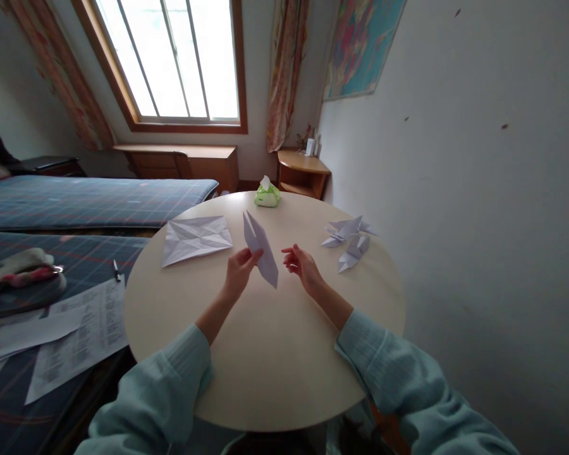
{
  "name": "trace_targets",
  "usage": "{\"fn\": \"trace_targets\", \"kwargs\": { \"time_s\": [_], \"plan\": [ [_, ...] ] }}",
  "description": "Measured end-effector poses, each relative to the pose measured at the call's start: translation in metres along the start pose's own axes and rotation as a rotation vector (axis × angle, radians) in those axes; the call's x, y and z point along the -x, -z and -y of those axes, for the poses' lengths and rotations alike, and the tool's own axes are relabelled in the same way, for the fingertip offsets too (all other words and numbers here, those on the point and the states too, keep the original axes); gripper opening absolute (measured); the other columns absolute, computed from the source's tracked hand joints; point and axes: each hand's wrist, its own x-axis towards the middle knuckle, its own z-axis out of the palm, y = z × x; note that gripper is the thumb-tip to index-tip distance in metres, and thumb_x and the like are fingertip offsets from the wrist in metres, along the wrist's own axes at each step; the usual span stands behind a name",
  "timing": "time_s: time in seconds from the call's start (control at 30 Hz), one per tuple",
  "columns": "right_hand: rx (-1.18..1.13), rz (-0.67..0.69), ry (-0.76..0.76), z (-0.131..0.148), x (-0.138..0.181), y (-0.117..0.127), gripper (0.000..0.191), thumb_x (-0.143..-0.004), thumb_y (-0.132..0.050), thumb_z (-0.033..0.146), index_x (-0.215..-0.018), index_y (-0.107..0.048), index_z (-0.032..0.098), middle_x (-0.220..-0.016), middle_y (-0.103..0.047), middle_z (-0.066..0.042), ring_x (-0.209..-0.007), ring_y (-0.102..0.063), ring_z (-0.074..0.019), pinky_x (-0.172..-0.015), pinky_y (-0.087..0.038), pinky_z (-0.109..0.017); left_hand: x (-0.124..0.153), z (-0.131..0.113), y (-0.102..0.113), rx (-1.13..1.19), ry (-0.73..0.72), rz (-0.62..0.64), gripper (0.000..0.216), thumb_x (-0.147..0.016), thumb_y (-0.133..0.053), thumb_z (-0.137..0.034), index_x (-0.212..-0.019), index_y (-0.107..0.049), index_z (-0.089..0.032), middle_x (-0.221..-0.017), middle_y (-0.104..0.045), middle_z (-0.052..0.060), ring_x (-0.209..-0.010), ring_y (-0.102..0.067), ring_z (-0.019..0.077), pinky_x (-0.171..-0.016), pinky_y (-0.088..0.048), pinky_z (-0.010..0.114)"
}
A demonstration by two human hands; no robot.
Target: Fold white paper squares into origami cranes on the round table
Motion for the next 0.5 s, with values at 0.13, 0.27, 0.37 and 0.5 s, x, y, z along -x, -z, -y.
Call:
{"fn": "trace_targets", "kwargs": {
  "time_s": [0.13, 0.27, 0.37, 0.5],
  "plan": [
    [0.072, 0.078, 0.004, -0.003, 0.002, -0.003, 0.040, -0.062, -0.058, 0.054, -0.074, -0.061, 0.017, -0.063, -0.058, 0.000, -0.055, -0.050, -0.0089, -0.047, -0.035, -0.020, 0.001, 0.003, -0.004, 0.126, 0.282, 0.136, 0.036, -0.052, -0.070, -0.040, -0.074, -0.064, -0.013, -0.065, -0.063, 0.003, -0.061, -0.055, 0.0142, -0.058, -0.043, 0.024],
    [0.172, 0.140, 0.018, -0.009, 0.002, -0.004, 0.032, -0.053, -0.069, 0.044, -0.058, -0.056, 0.015, -0.048, -0.052, 0.004, -0.045, -0.045, -0.0067, -0.046, -0.034, -0.020, 0.006, 0.006, -0.008, 0.076, 0.364, 0.278, 0.037, -0.049, -0.071, -0.039, -0.071, -0.062, -0.011, -0.061, -0.062, 0.002, -0.056, -0.054, 0.0119, -0.051, -0.040, 0.020],
    [0.226, 0.155, 0.022, -0.011, 0.002, -0.003, 0.031, -0.052, -0.069, 0.041, -0.052, -0.053, 0.015, -0.043, -0.049, 0.006, -0.041, -0.042, -0.0062, -0.043, -0.032, -0.021, 0.006, 0.011, -0.009, 0.011, 0.310, 0.291, 0.037, -0.052, -0.069, -0.043, -0.069, -0.057, -0.012, -0.057, -0.058, 0.000, -0.050, -0.052, 0.0099, -0.043, -0.038, 0.018],
    [0.265, 0.233, -0.024, -0.010, 0.001, -0.002, 0.031, -0.053, -0.069, 0.039, -0.049, -0.051, 0.014, -0.041, -0.048, 0.005, -0.040, -0.042, -0.0063, -0.041, -0.031, -0.021, 0.002, 0.017, -0.009, -0.044, 0.123, 0.190, 0.036, -0.058, -0.063, -0.046, -0.057, -0.044, -0.015, -0.043, -0.044, -0.007, -0.036, -0.040, 0.0053, -0.033, -0.029, 0.016]
  ]
}}
